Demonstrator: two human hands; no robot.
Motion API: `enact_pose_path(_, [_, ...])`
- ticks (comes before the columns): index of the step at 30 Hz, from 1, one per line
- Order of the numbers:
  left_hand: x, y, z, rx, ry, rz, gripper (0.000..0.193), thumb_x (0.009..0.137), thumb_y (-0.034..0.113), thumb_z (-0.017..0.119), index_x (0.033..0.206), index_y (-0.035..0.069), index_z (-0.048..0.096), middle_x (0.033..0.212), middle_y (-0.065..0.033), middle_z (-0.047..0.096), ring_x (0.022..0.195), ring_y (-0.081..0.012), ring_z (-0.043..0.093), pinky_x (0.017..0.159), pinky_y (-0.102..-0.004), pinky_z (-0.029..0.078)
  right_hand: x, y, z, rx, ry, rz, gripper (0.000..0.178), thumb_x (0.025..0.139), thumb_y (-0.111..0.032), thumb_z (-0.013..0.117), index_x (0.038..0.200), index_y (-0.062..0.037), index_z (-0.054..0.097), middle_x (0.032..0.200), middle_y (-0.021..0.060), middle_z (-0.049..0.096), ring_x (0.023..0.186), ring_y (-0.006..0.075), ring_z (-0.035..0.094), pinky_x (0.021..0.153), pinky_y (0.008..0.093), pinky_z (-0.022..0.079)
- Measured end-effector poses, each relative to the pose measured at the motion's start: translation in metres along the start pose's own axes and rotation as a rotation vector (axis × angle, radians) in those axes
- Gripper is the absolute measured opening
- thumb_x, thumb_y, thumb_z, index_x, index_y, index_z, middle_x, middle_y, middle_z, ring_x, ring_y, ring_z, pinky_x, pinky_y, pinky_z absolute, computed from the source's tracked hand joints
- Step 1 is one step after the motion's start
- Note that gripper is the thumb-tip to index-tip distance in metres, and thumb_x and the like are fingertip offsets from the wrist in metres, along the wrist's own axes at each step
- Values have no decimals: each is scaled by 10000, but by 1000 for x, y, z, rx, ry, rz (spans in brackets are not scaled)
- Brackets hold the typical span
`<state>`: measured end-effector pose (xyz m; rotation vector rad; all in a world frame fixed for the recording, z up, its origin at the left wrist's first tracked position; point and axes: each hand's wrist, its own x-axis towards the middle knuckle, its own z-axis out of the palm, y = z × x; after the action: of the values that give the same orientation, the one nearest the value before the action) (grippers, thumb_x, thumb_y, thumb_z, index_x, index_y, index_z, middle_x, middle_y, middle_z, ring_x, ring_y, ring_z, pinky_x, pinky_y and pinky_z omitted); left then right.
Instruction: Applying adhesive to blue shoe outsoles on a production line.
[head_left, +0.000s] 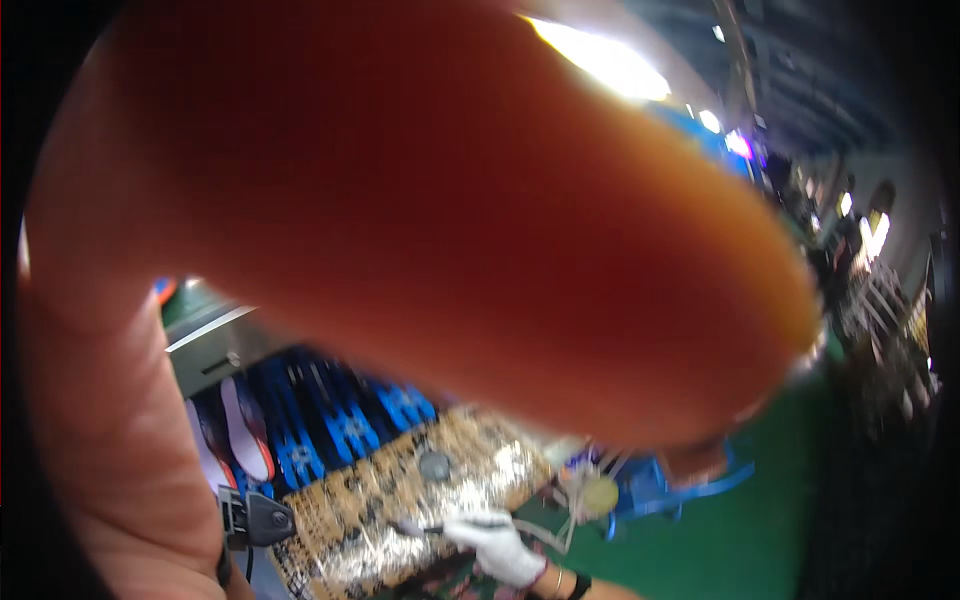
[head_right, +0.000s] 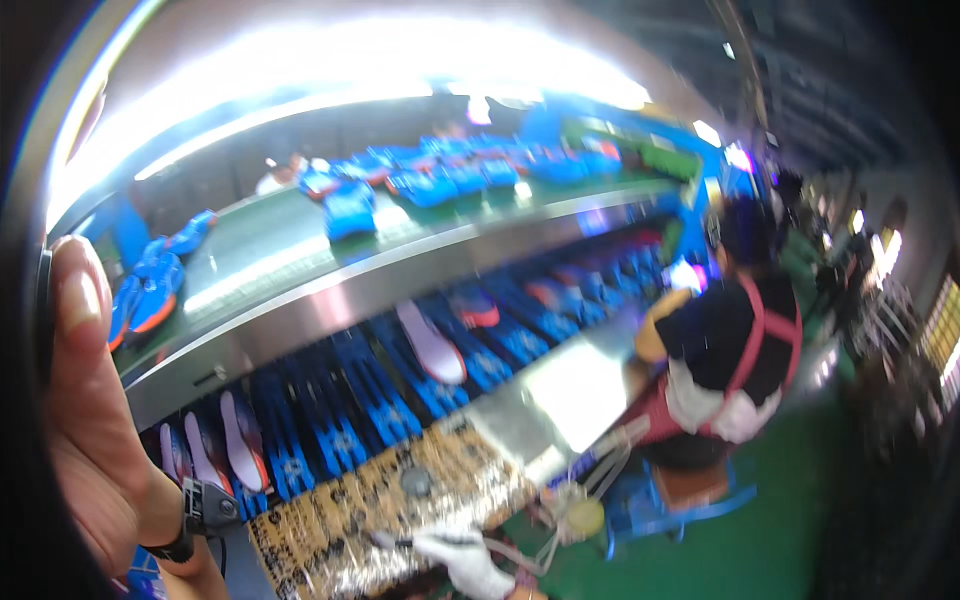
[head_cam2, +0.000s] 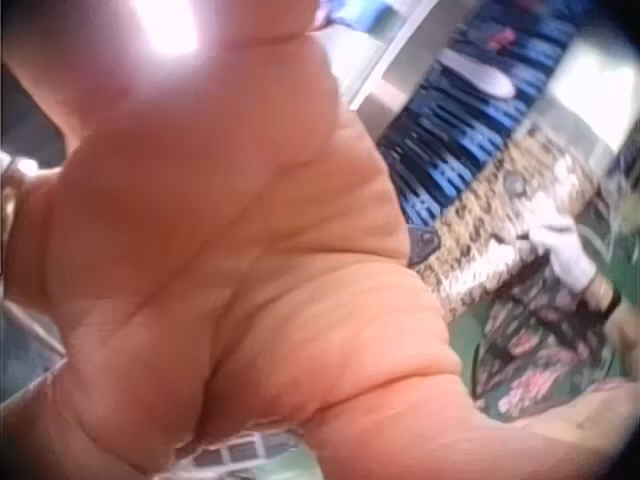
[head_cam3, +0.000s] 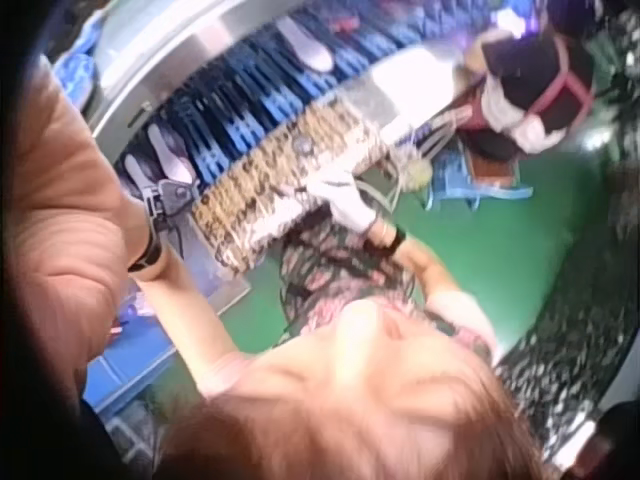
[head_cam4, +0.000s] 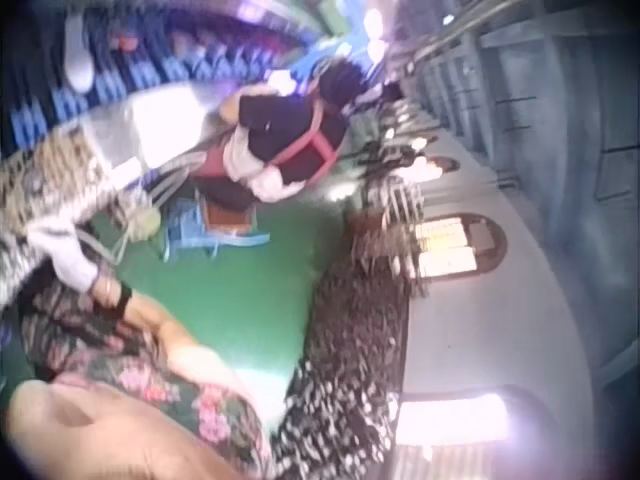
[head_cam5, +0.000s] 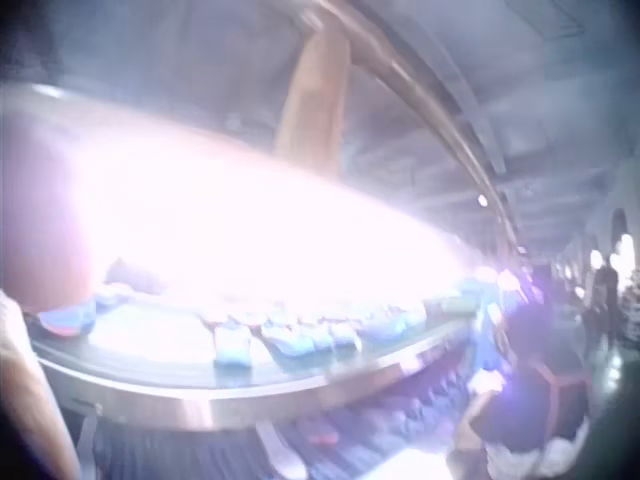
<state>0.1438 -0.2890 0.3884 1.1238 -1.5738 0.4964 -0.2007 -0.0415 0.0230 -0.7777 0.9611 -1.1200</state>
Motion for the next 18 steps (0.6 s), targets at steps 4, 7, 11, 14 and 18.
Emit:
enact_pose_path(4, [38, -68, -58, 440, -35, -234, 661, 933, 313, 693, 1475, 37, 435, 1127, -80, 645, 951, -187, 635, 769, -249, 520, -12, -24, 36, 63, -158, -137, 126, 899, -65, 682, 970, 12, 753, 947, 74, 734, 841, 159, 657, 762, 283, 497])
enact_pose_path(7, [10, -114, -67, 420, -71, -327, 649, 940, 319, 680, 1472, 37, 440, 1134, -81, 646, 962, -188, 633, 779, -255, 520, -22, -36, 36, -154, -134, -82, 145, 934, -71, 625, 978, -12, 749, 875, 32, 691, 842, 147, 633, 751, 295, 495])
enact_pose_path(11, [-16, -50, -57, 211, 3, -115, 634, 949, 328, 664, 1469, 37, 447, 1143, -84, 647, 976, -191, 631, 792, -262, 519, -11, 0, 26, 15, -43, 66, 189, 925, -97, 681, 1093, -60, 759, 959, 71, 710, 868, 183, 628, 755, 305, 483])
enact_pose_path(14, [-37, 35, -48, -103, -85, 30, 623, 956, 334, 651, 1467, 36, 453, 1149, -86, 648, 987, -192, 629, 802, -268, 519, -8, 3, 15, 56, 18, 49, 185, 902, -72, 733, 1077, -17, 748, 799, 8, 678, 677, 78, 577, 570, 212, 438])
enact_pose_path(18, [-55, 137, -75, -426, -286, 191, 610, 966, 342, 634, 1463, 36, 460, 1158, -89, 649, 1002, -194, 627, 815, -276, 519, 6, 7, 26, 114, -113, -13, 195, 891, -14, 727, 1082, 24, 735, 910, 53, 720, 773, 95, 624, 698, 216, 481])
